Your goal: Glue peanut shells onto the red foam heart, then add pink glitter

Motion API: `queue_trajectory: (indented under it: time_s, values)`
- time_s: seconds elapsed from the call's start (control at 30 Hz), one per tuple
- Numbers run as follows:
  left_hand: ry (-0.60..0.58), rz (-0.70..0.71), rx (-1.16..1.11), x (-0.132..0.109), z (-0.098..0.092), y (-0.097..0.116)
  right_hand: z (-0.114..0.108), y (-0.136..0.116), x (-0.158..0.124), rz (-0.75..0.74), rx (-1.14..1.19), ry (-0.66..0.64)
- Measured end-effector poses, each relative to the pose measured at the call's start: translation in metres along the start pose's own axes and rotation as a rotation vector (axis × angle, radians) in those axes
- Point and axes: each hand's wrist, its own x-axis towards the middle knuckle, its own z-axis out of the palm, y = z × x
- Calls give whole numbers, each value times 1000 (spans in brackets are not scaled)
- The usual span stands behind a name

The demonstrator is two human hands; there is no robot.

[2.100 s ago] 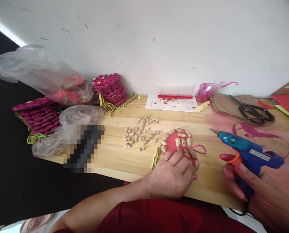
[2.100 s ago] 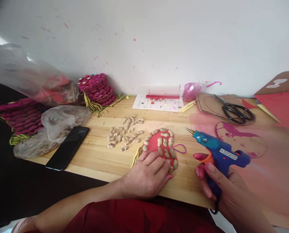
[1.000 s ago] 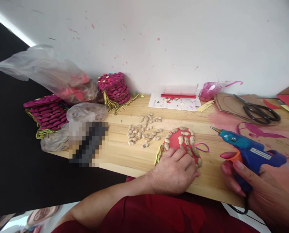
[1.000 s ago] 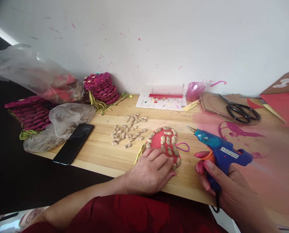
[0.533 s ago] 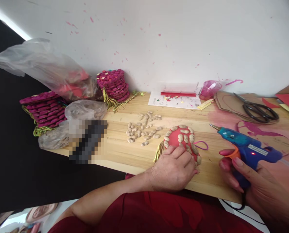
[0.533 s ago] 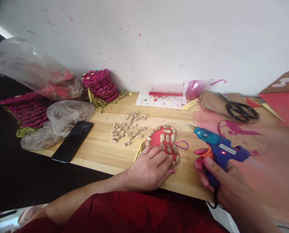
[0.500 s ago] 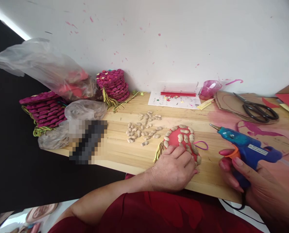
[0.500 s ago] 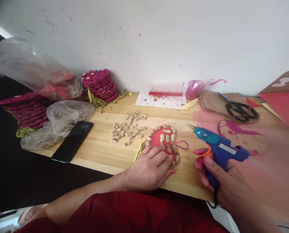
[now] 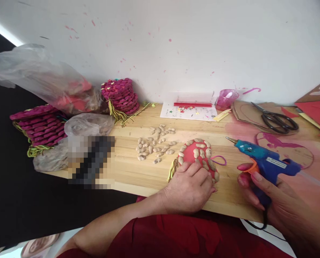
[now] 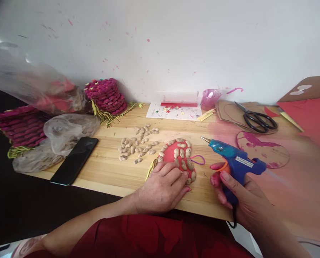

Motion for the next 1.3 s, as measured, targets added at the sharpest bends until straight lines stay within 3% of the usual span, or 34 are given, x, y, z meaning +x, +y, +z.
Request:
queue_trajectory:
  time_s: [0.6, 1.3]
  values:
    - [-6, -20, -28, -1, 3, 2, -1, 1, -5, -7, 42, -145]
    - [-3, -39, -36, -3, 6, 4, -2, 4, -1, -27, -9, -167]
